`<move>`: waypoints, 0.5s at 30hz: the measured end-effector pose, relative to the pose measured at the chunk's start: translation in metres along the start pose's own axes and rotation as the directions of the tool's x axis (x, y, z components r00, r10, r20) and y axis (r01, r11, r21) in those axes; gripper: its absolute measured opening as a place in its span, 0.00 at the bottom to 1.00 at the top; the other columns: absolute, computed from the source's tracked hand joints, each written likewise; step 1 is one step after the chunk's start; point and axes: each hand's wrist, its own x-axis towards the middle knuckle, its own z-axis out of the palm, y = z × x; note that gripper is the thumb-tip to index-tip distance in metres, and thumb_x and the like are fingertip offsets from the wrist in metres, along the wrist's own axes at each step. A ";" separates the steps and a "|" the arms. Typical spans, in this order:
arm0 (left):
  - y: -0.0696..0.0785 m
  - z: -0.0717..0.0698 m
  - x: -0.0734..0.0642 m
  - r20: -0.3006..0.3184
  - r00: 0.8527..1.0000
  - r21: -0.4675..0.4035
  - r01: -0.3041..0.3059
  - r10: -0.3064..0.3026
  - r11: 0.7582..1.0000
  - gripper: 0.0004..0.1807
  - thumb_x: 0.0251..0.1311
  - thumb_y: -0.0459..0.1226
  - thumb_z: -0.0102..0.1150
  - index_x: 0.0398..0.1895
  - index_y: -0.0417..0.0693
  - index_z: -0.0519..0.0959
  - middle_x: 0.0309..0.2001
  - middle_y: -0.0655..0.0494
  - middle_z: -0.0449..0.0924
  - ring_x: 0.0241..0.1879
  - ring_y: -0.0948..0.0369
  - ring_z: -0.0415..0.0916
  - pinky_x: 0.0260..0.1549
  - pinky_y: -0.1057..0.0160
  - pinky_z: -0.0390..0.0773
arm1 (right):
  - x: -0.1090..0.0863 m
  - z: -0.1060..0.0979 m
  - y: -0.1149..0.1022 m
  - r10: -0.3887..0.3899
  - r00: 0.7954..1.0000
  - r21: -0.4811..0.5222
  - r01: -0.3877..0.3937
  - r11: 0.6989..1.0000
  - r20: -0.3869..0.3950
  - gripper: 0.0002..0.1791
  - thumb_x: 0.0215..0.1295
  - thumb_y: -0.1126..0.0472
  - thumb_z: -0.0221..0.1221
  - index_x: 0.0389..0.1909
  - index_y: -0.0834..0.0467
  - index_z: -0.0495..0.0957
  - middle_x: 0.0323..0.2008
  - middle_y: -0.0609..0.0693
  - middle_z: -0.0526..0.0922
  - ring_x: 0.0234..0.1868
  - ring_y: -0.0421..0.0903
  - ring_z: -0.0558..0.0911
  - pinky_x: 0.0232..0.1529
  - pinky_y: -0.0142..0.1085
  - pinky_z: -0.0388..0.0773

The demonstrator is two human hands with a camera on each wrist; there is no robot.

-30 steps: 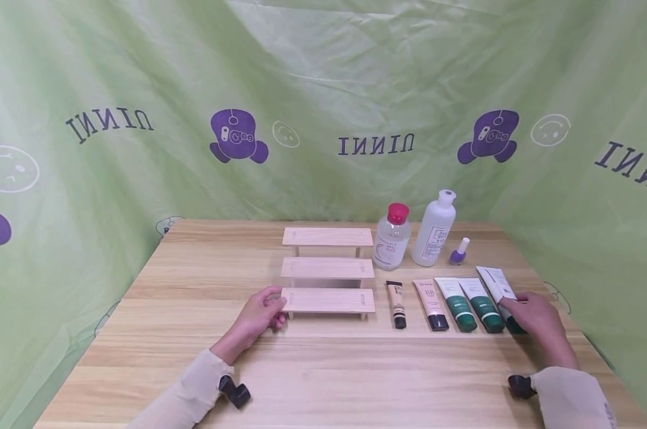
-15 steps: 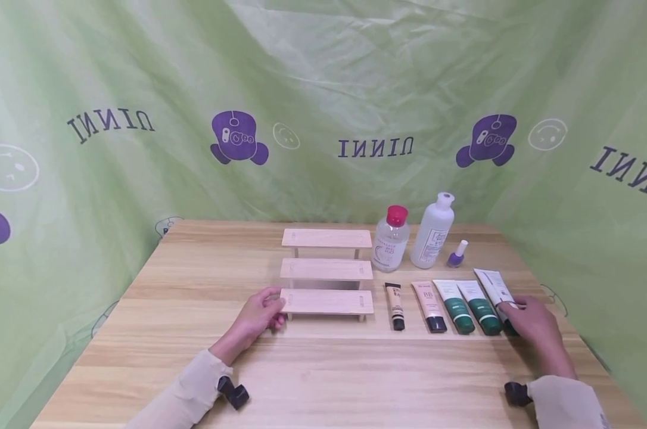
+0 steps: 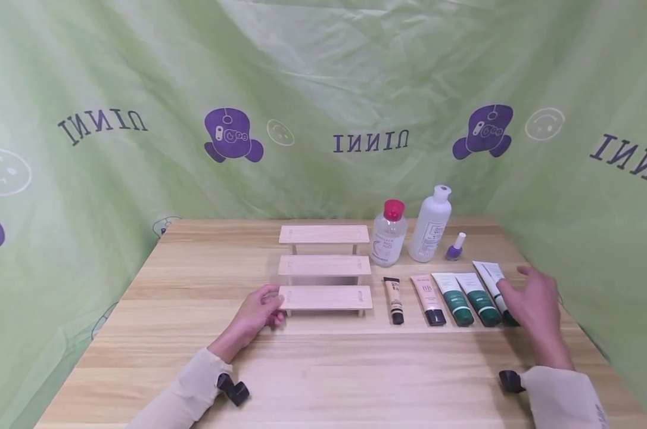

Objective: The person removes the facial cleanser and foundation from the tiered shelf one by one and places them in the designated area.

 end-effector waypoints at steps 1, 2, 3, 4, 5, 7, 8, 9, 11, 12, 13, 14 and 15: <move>0.000 -0.001 0.000 -0.001 1.000 -0.002 -0.001 0.001 1.000 0.25 0.68 0.35 0.55 0.66 0.38 0.67 0.32 0.46 0.81 0.21 0.61 0.78 0.23 0.66 0.82 | 0.000 0.001 -0.006 -0.024 0.999 0.003 0.024 1.000 -0.024 0.38 0.68 0.54 0.53 0.67 0.78 0.56 0.60 0.83 0.60 0.59 0.78 0.61 0.54 0.71 0.61; 0.000 -0.001 0.000 -0.002 1.000 -0.008 -0.003 0.003 1.000 0.25 0.68 0.34 0.55 0.66 0.38 0.67 0.32 0.46 0.81 0.22 0.61 0.78 0.23 0.66 0.82 | 0.000 0.002 -0.012 -0.049 0.998 0.004 0.049 0.999 -0.045 0.37 0.67 0.55 0.53 0.67 0.77 0.57 0.60 0.82 0.61 0.60 0.78 0.60 0.55 0.71 0.60; 0.000 -0.001 0.000 -0.003 1.000 -0.011 -0.006 0.006 1.000 0.25 0.68 0.34 0.55 0.66 0.37 0.67 0.32 0.46 0.81 0.22 0.61 0.78 0.23 0.66 0.83 | -0.001 0.003 -0.017 -0.073 0.995 0.005 0.074 0.997 -0.067 0.35 0.66 0.56 0.54 0.66 0.77 0.59 0.59 0.82 0.62 0.59 0.78 0.61 0.55 0.70 0.60; -0.001 -0.001 -0.001 -0.005 1.000 -0.012 -0.010 0.010 1.000 0.25 0.68 0.34 0.55 0.66 0.37 0.67 0.31 0.46 0.81 0.22 0.61 0.78 0.23 0.66 0.83 | -0.002 0.004 -0.023 -0.093 0.992 0.005 0.094 0.996 -0.082 0.34 0.66 0.57 0.54 0.65 0.77 0.61 0.59 0.82 0.62 0.59 0.78 0.60 0.56 0.70 0.59; -0.001 -0.001 0.000 -0.007 1.000 -0.016 -0.010 0.010 1.000 0.24 0.68 0.34 0.55 0.66 0.37 0.67 0.31 0.46 0.81 0.21 0.61 0.78 0.23 0.66 0.82 | -0.002 0.006 -0.027 -0.113 0.989 0.000 0.113 0.994 -0.095 0.34 0.66 0.57 0.54 0.64 0.77 0.62 0.58 0.82 0.63 0.59 0.78 0.60 0.55 0.70 0.59; -0.001 -0.001 -0.001 -0.007 1.000 -0.019 -0.016 0.016 1.000 0.24 0.68 0.34 0.55 0.66 0.37 0.67 0.30 0.46 0.81 0.21 0.61 0.77 0.23 0.66 0.82 | -0.003 0.009 -0.035 -0.132 0.986 0.000 0.132 0.991 -0.102 0.33 0.65 0.57 0.54 0.63 0.77 0.63 0.58 0.82 0.62 0.59 0.78 0.60 0.55 0.71 0.58; -0.001 -0.001 0.000 -0.005 1.000 -0.019 -0.019 0.019 1.000 0.24 0.68 0.34 0.55 0.66 0.36 0.67 0.30 0.46 0.81 0.21 0.61 0.77 0.23 0.66 0.82 | -0.004 0.010 -0.038 -0.136 0.986 0.005 0.137 0.991 -0.099 0.33 0.65 0.57 0.55 0.63 0.76 0.63 0.58 0.82 0.61 0.59 0.79 0.59 0.55 0.71 0.58; -0.001 0.000 0.000 -0.003 1.000 -0.017 -0.021 0.021 1.000 0.24 0.68 0.34 0.55 0.66 0.36 0.67 0.30 0.46 0.81 0.21 0.61 0.77 0.23 0.66 0.82 | -0.005 0.012 -0.041 -0.141 0.985 0.004 0.142 0.990 -0.099 0.32 0.66 0.57 0.55 0.63 0.76 0.63 0.58 0.82 0.60 0.59 0.78 0.59 0.55 0.71 0.58; -0.002 0.000 -0.001 0.001 1.000 -0.014 -0.016 0.016 1.000 0.25 0.68 0.34 0.54 0.66 0.36 0.66 0.30 0.46 0.81 0.21 0.61 0.78 0.23 0.65 0.83 | -0.005 0.016 -0.045 -0.139 0.986 0.005 0.140 0.990 -0.089 0.32 0.66 0.57 0.55 0.63 0.76 0.63 0.59 0.82 0.59 0.60 0.78 0.58 0.56 0.72 0.57; -0.002 0.000 -0.001 0.001 1.000 -0.011 -0.011 0.011 1.000 0.25 0.68 0.35 0.54 0.67 0.37 0.66 0.31 0.46 0.81 0.22 0.61 0.78 0.24 0.65 0.83 | -0.006 0.018 -0.046 -0.142 0.986 0.006 0.143 0.990 -0.089 0.32 0.65 0.58 0.55 0.62 0.76 0.64 0.59 0.81 0.60 0.60 0.78 0.58 0.56 0.72 0.57; -0.001 -0.001 -0.001 0.000 1.000 -0.007 -0.008 0.008 1.000 0.25 0.69 0.35 0.53 0.67 0.37 0.66 0.31 0.46 0.81 0.22 0.60 0.78 0.24 0.64 0.83 | -0.006 0.021 -0.047 -0.145 0.986 0.006 0.146 0.989 -0.087 0.31 0.65 0.58 0.55 0.62 0.76 0.64 0.59 0.81 0.60 0.60 0.78 0.58 0.55 0.72 0.58; -0.001 -0.002 -0.001 -0.005 1.000 -0.001 -0.006 0.006 1.000 0.25 0.70 0.36 0.53 0.67 0.38 0.66 0.32 0.46 0.81 0.23 0.60 0.78 0.25 0.64 0.83 | -0.005 0.023 -0.048 -0.148 0.986 0.005 0.149 0.989 -0.083 0.32 0.65 0.58 0.55 0.63 0.76 0.63 0.60 0.81 0.60 0.60 0.78 0.58 0.56 0.72 0.58; -0.001 -0.003 0.000 -0.013 1.000 0.001 -0.004 0.004 1.000 0.25 0.70 0.37 0.52 0.67 0.38 0.66 0.32 0.46 0.81 0.23 0.59 0.78 0.25 0.63 0.84 | -0.005 0.025 -0.049 -0.155 0.984 0.000 0.156 0.988 -0.082 0.31 0.65 0.59 0.55 0.63 0.76 0.64 0.60 0.80 0.61 0.60 0.77 0.59 0.56 0.72 0.58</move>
